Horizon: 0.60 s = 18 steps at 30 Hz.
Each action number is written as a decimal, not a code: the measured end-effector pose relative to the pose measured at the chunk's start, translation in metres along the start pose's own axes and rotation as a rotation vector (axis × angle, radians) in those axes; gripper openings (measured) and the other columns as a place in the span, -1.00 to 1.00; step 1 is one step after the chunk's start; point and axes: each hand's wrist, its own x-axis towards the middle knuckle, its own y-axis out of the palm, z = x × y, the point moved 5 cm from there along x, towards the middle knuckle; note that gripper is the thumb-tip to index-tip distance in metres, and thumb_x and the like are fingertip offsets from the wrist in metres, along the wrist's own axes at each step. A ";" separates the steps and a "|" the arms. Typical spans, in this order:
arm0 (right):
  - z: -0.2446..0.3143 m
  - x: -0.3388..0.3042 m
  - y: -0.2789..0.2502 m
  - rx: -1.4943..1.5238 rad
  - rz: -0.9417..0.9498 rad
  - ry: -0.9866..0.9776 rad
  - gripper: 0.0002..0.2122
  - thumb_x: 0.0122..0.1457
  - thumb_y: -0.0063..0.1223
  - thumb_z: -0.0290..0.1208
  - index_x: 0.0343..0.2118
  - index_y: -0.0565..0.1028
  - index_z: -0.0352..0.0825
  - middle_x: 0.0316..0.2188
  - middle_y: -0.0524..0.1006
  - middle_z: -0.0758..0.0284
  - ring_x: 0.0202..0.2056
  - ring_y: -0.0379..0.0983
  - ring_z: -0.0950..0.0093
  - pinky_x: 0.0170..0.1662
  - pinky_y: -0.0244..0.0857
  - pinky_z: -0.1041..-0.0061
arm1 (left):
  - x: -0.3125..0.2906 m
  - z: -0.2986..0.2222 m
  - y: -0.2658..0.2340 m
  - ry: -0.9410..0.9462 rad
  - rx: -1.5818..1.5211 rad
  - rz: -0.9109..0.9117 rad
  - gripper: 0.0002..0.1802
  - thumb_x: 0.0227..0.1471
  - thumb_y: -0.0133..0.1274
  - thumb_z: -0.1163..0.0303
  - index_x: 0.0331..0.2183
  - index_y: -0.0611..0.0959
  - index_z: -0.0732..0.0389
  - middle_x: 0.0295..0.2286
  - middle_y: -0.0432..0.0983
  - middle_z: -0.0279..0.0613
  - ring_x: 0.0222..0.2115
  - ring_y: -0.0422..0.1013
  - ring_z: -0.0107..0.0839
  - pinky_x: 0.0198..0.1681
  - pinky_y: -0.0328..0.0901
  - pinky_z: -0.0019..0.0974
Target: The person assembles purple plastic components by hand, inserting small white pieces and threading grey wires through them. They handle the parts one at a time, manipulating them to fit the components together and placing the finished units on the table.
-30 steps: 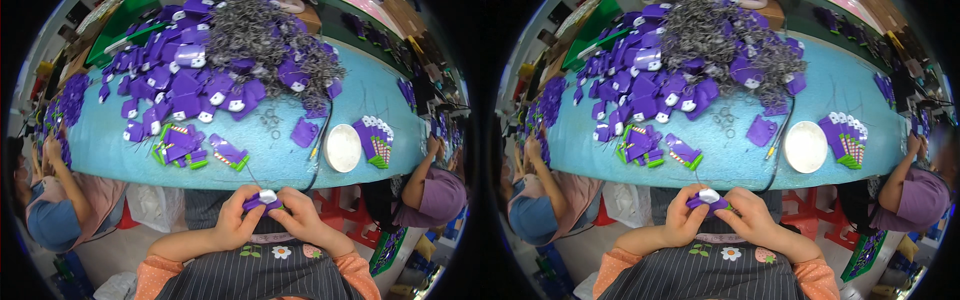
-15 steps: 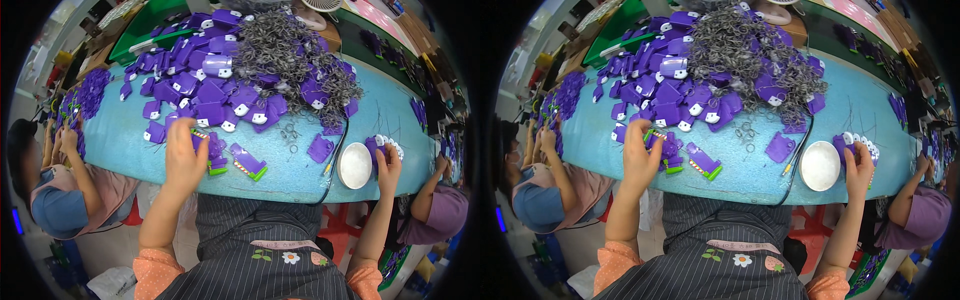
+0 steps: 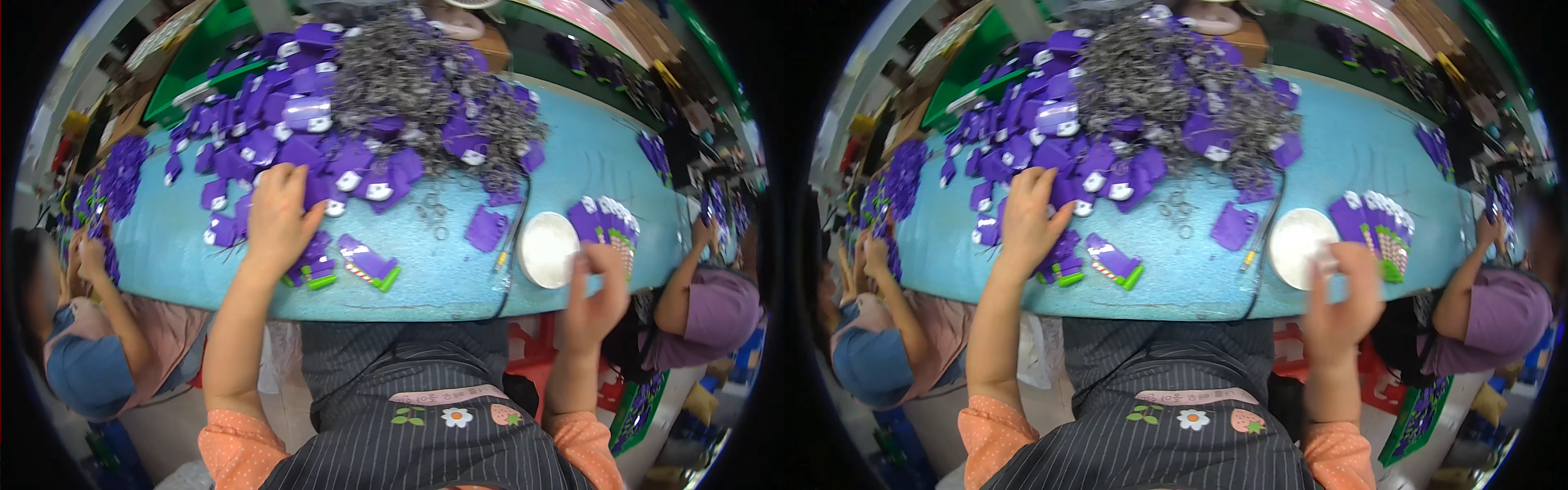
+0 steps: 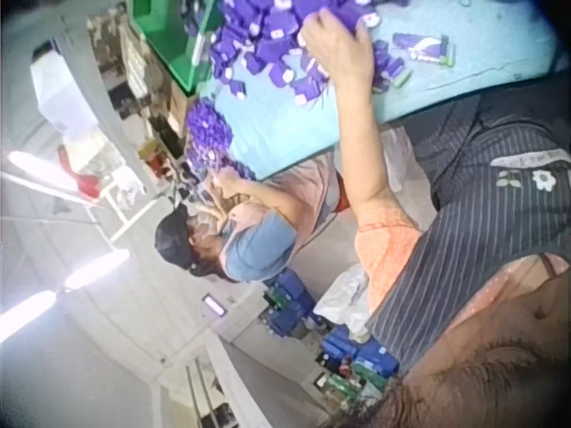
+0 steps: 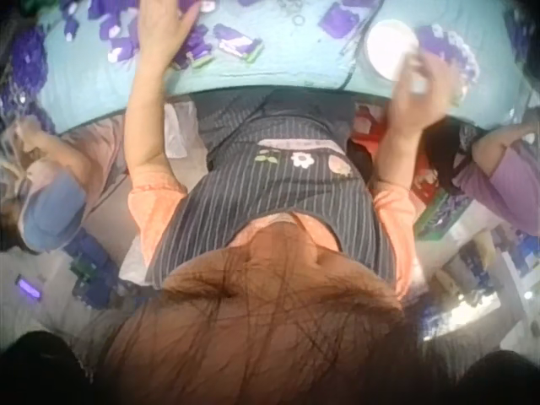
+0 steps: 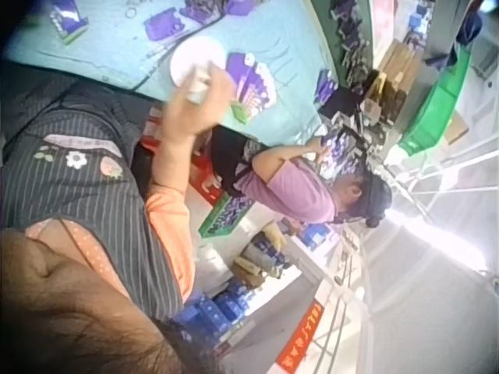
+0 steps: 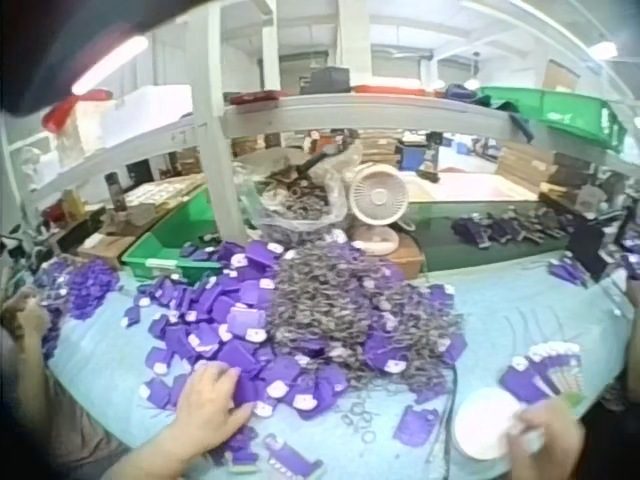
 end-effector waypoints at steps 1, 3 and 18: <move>0.022 -0.006 0.009 0.068 0.078 -0.025 -0.80 -0.12 0.16 -0.63 -0.37 0.46 -0.39 -0.43 0.48 0.21 -0.43 0.41 0.31 -0.36 0.28 0.45 | 0.002 0.000 0.001 0.021 -0.030 0.023 -0.44 -0.29 0.23 0.46 -0.15 0.45 0.38 -0.20 0.35 0.02 -0.16 0.29 -0.05 -0.09 0.22 -0.17; 0.053 -0.011 0.029 0.259 0.258 -0.118 -0.75 -0.14 0.20 -0.59 -0.32 0.46 -0.38 -0.47 0.47 0.22 -0.45 0.43 0.29 -0.40 0.28 0.43 | 0.001 0.002 -0.004 0.045 -0.058 0.077 -0.44 -0.28 0.23 0.48 -0.15 0.44 0.39 -0.17 0.33 0.02 -0.14 0.28 -0.04 -0.07 0.22 -0.17; 0.074 -0.025 0.092 0.715 0.748 0.047 -0.27 -0.24 0.38 -0.29 0.04 0.28 -0.42 -0.22 0.36 0.21 -0.38 0.34 0.44 -0.37 0.28 0.50 | -0.077 -0.116 -0.023 0.010 -1.291 0.292 -0.41 -0.11 0.10 0.58 0.00 0.33 0.42 -0.11 0.38 0.11 -0.26 0.48 -0.15 -0.18 0.38 -0.27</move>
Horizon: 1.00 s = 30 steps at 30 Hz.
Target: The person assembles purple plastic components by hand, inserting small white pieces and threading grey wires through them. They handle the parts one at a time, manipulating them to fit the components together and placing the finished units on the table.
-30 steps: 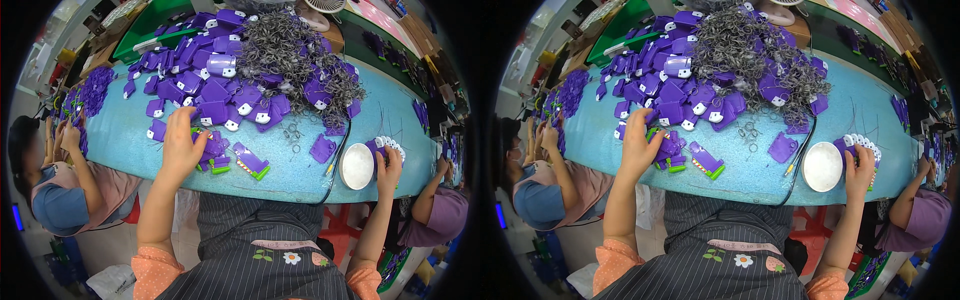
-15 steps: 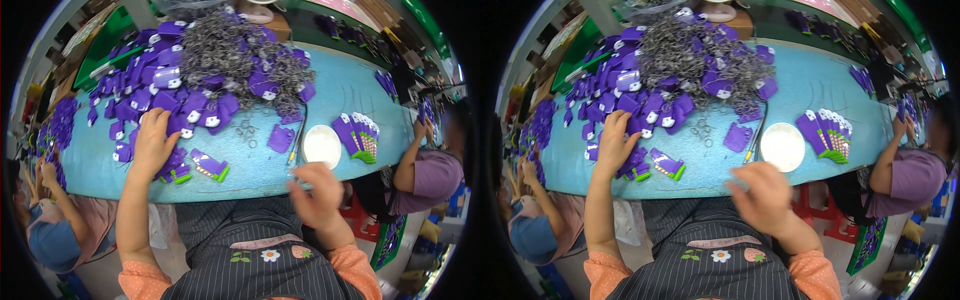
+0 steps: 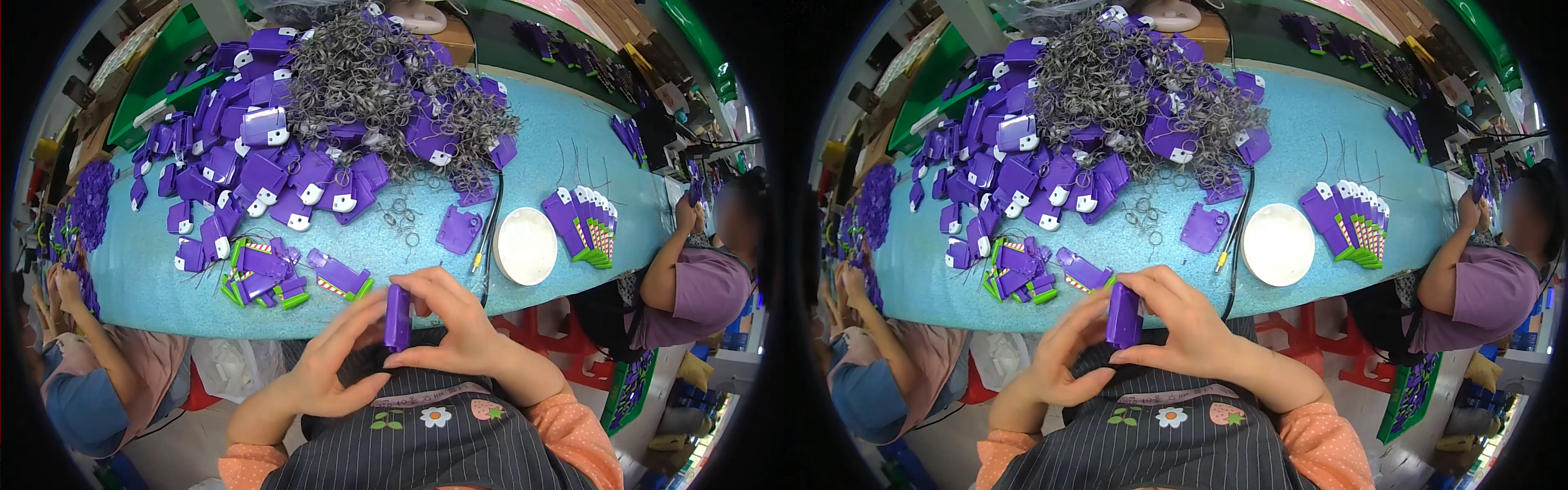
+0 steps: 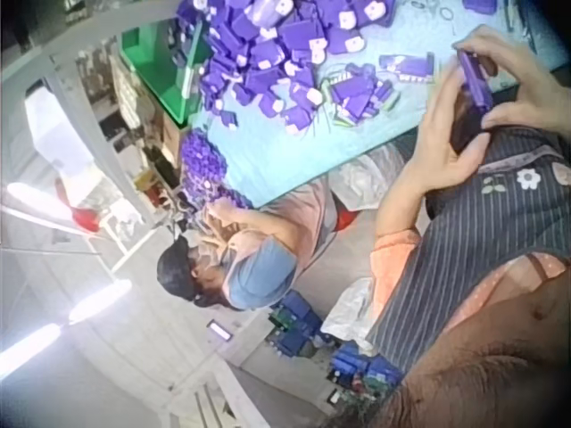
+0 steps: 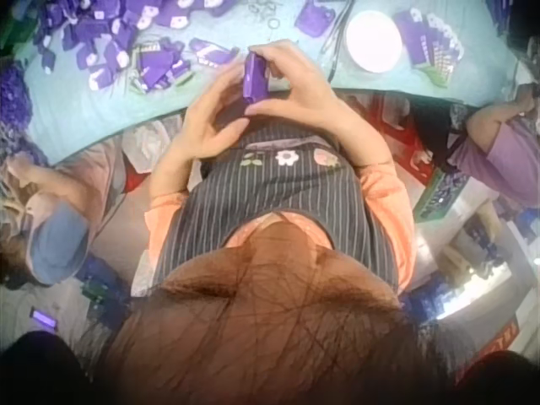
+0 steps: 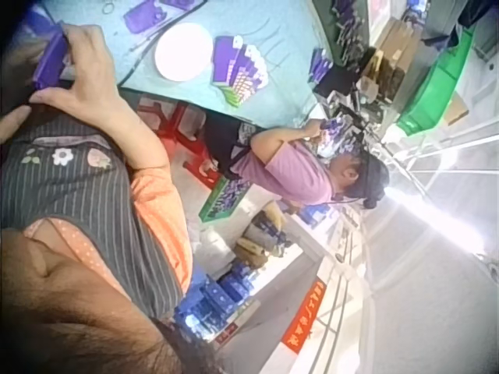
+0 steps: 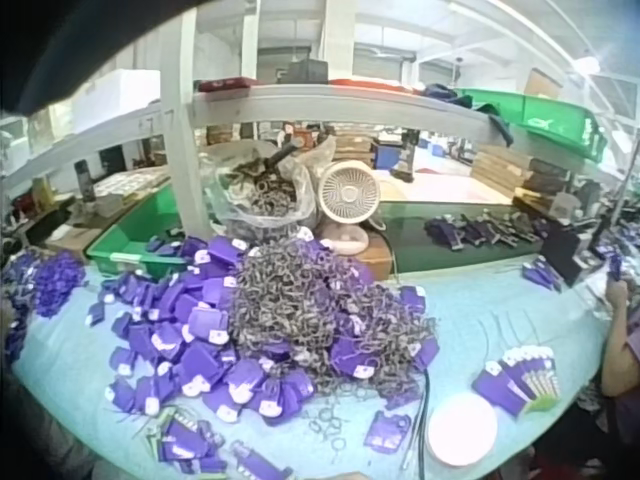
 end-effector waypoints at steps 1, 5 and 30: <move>0.001 -0.004 0.005 -0.085 -0.034 -0.046 -0.27 -0.25 0.38 -0.28 0.03 0.28 -0.44 -0.24 0.36 0.20 -0.38 0.36 0.42 -0.37 0.29 0.47 | -0.009 0.013 0.005 -0.197 -0.281 -0.026 -0.39 -0.09 0.06 0.60 0.05 0.30 0.42 -0.10 0.38 0.11 -0.24 0.48 -0.17 -0.18 0.38 -0.27; 0.000 -0.014 0.017 -0.230 -0.092 -0.045 -0.29 -0.31 0.39 -0.31 -0.04 0.32 -0.48 -0.29 0.39 0.16 -0.35 0.41 0.31 -0.32 0.35 0.41 | -0.015 0.023 0.006 -0.233 -0.028 0.015 -0.45 -0.01 -0.10 0.63 0.07 0.26 0.40 -0.21 0.48 0.06 -0.22 0.48 -0.32 -0.18 0.37 -0.31; -0.013 -0.025 -0.009 0.597 -0.265 0.395 -0.77 0.26 -0.20 -0.42 -0.23 0.43 -0.50 -0.46 0.53 0.22 -0.47 0.51 0.52 -0.41 0.40 0.59 | -0.016 0.071 -0.011 -0.383 -0.588 -0.364 -0.63 0.23 -0.30 0.26 -0.05 0.27 0.33 -0.22 0.45 0.07 -0.27 0.48 -0.22 -0.22 0.40 -0.25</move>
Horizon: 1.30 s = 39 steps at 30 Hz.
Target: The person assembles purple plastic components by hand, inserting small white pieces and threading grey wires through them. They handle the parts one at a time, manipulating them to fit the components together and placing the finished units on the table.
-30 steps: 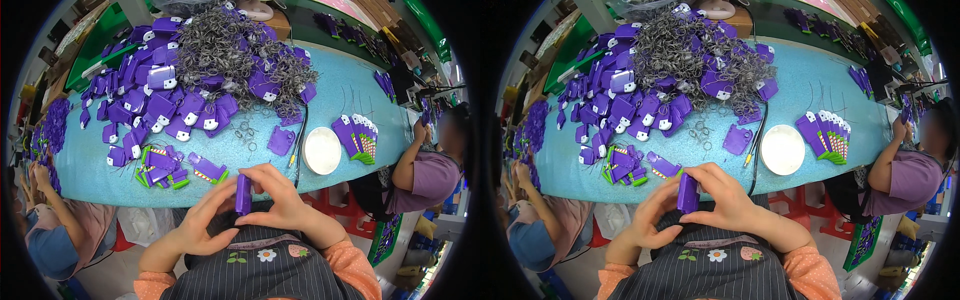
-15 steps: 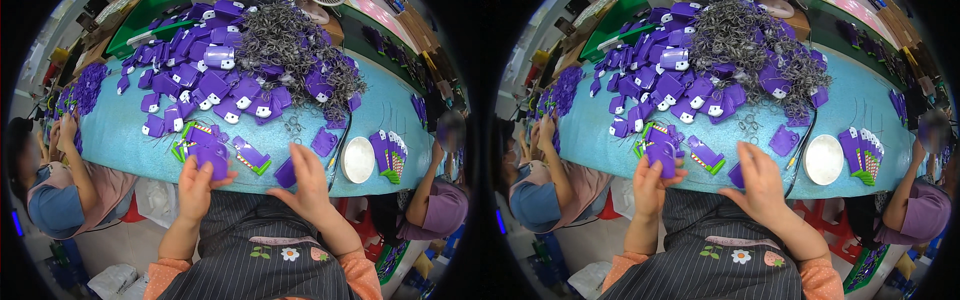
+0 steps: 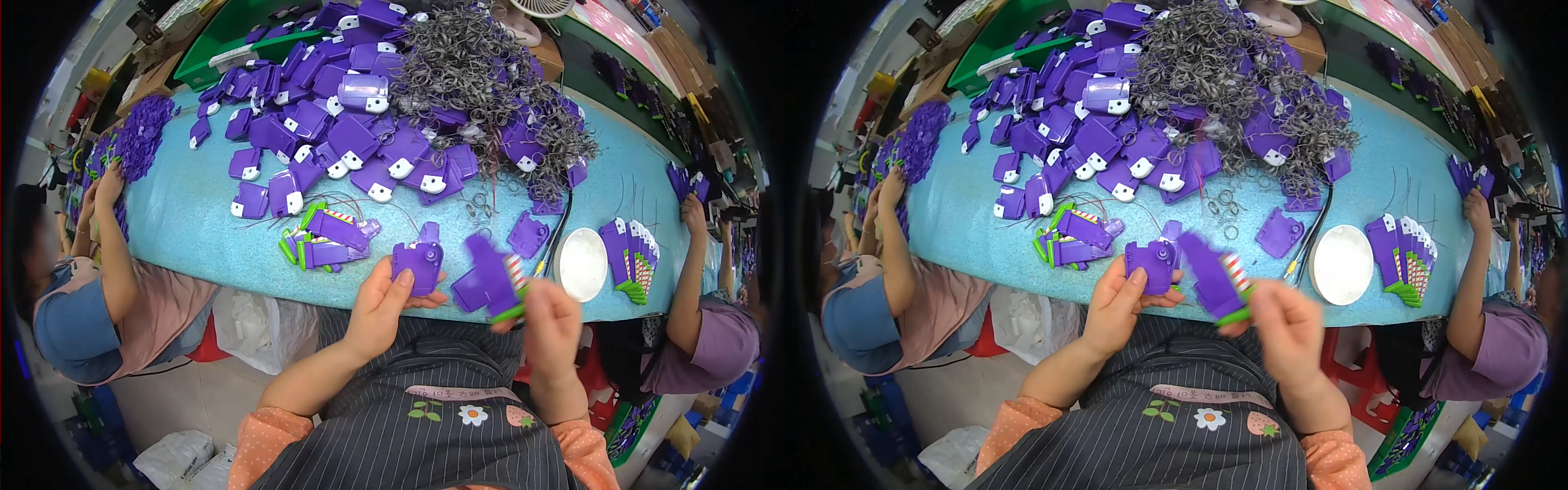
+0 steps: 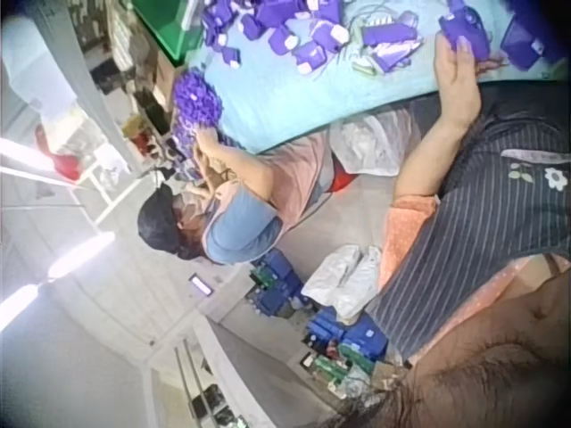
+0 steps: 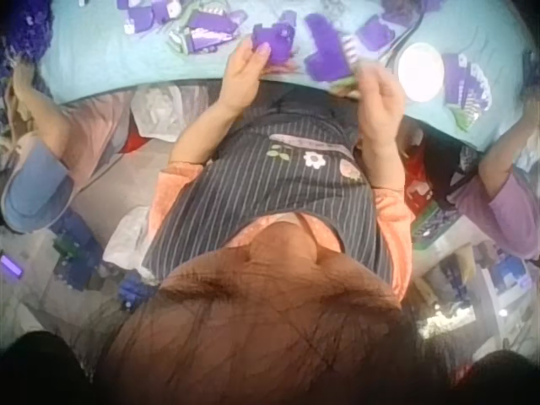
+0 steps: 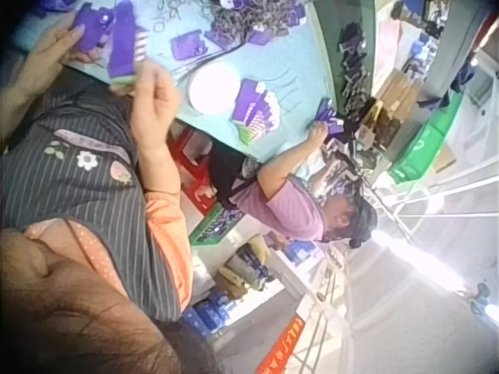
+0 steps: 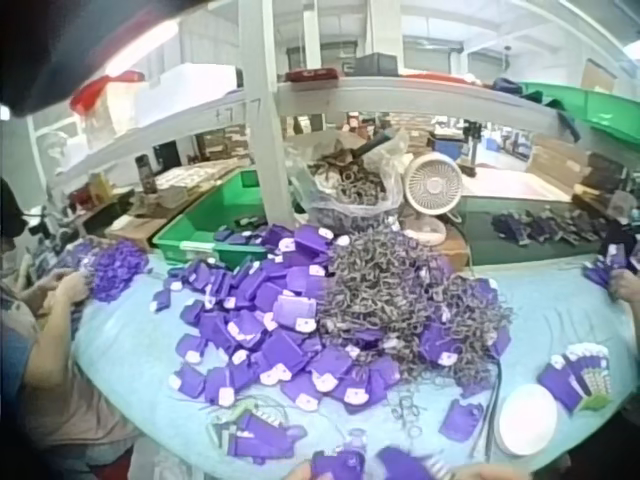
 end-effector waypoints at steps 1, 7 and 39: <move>-0.010 -0.008 0.009 0.019 0.036 0.082 -0.77 0.26 -0.20 -0.42 -0.22 0.43 -0.50 -0.45 0.53 0.22 -0.45 0.51 0.51 -0.40 0.40 0.59 | 0.000 -0.001 0.010 0.036 -0.161 0.027 -0.61 0.24 -0.33 0.27 0.00 0.23 0.31 -0.15 0.41 0.09 -0.19 0.44 -0.21 -0.13 0.37 -0.18; -0.048 -0.023 0.026 -0.011 0.277 0.278 -0.74 0.26 -0.16 -0.39 -0.15 0.41 -0.50 -0.37 0.54 0.25 -0.38 0.50 0.52 -0.30 0.39 0.59 | -0.013 -0.006 0.030 0.014 -0.263 -0.048 -0.61 0.24 -0.33 0.26 0.03 0.20 0.24 -0.17 0.42 0.07 -0.26 0.48 -0.20 -0.18 0.39 -0.17; 0.022 -0.007 0.046 -1.049 -0.087 -0.700 -0.84 -0.09 0.17 -0.51 -0.41 0.50 -0.41 -0.66 0.37 0.33 -0.71 0.31 0.44 -0.66 0.15 0.49 | -0.048 -0.005 0.034 0.152 0.357 -0.010 -0.69 0.12 -0.12 0.55 -0.07 0.39 0.42 -0.34 0.52 -0.10 -0.38 0.47 -0.48 -0.29 0.37 -0.42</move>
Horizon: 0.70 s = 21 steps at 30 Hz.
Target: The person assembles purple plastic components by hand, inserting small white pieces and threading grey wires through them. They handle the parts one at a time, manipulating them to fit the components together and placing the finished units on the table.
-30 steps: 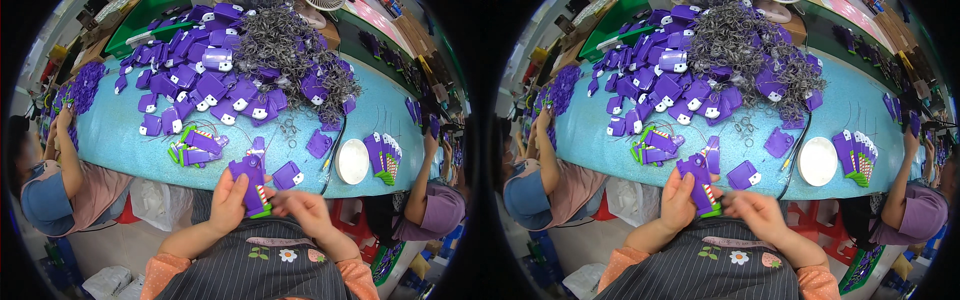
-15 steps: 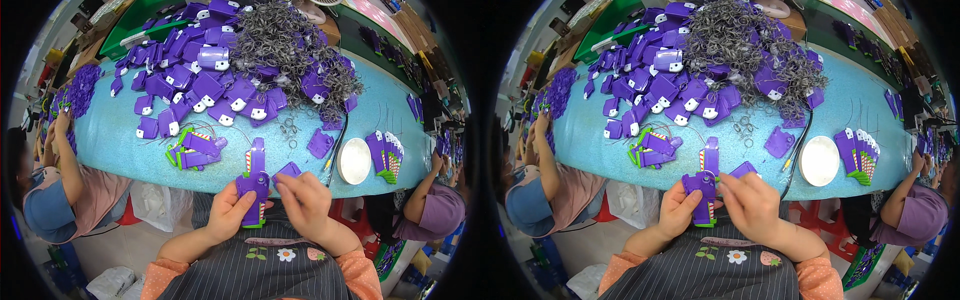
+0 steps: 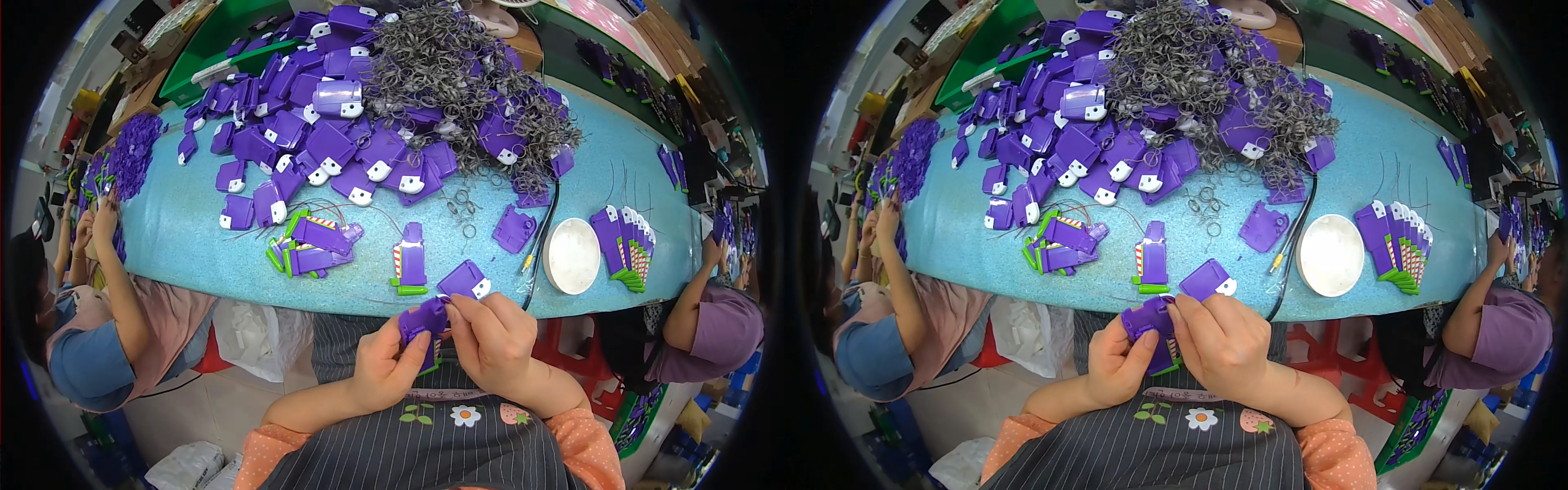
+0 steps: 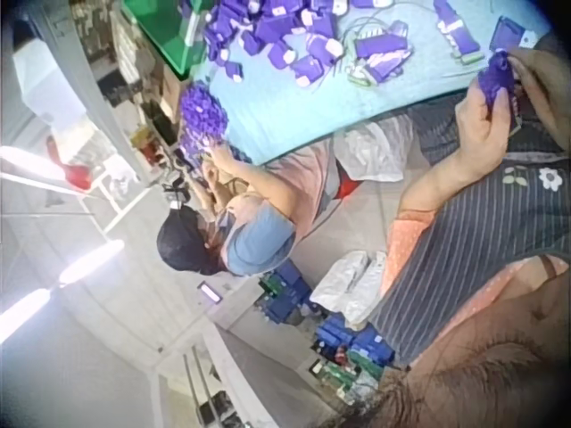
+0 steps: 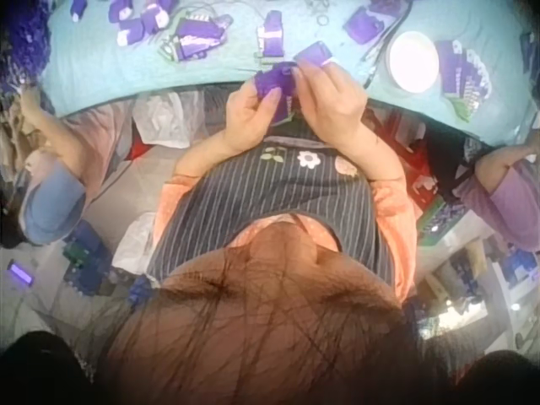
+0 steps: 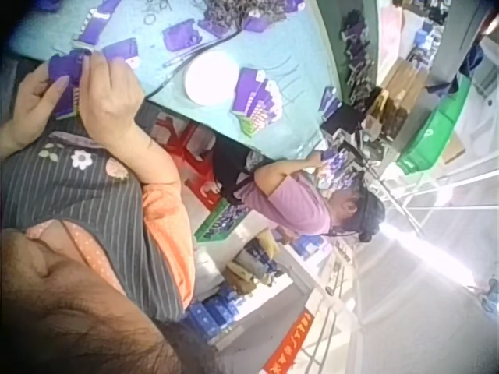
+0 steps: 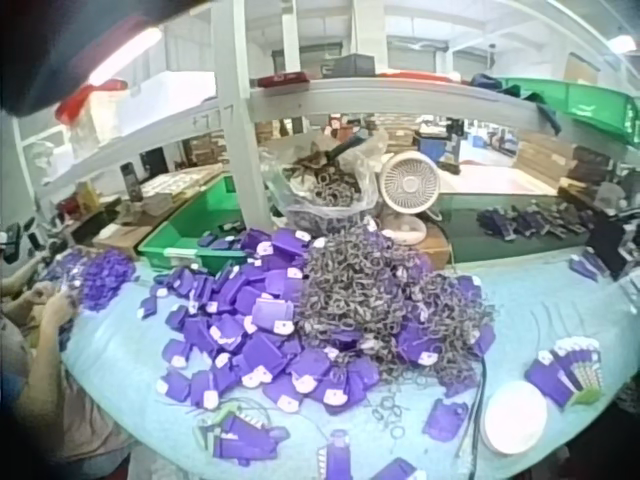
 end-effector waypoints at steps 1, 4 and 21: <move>-0.002 -0.001 0.000 0.028 0.009 0.016 -0.85 -0.07 0.16 -0.50 -0.42 0.49 -0.41 -0.65 0.37 0.31 -0.69 0.32 0.41 -0.65 0.16 0.48 | 0.001 -0.006 0.000 0.089 0.133 0.001 -0.69 0.10 -0.09 0.55 -0.09 0.40 0.43 -0.37 0.53 -0.08 -0.41 0.48 -0.45 -0.33 0.38 -0.40; -0.009 -0.001 0.003 0.175 0.075 0.117 -0.88 -0.03 0.13 -0.48 -0.45 0.47 -0.41 -0.63 0.38 0.27 -0.61 0.36 0.33 -0.59 0.20 0.45 | 0.004 -0.023 0.005 0.284 0.462 0.043 -0.70 0.06 -0.04 0.55 -0.14 0.42 0.45 -0.43 0.54 -0.02 -0.47 0.52 -0.34 -0.43 0.38 -0.37; -0.019 -0.007 0.027 0.759 0.243 0.322 -0.74 0.04 0.06 -0.56 -0.17 0.42 -0.38 -0.27 0.46 0.26 -0.30 0.42 0.48 -0.38 0.28 0.60 | 0.008 -0.018 -0.007 0.193 0.267 -0.123 -0.72 0.04 -0.03 0.57 -0.16 0.42 0.43 -0.38 0.52 -0.01 -0.47 0.50 -0.37 -0.39 0.40 -0.37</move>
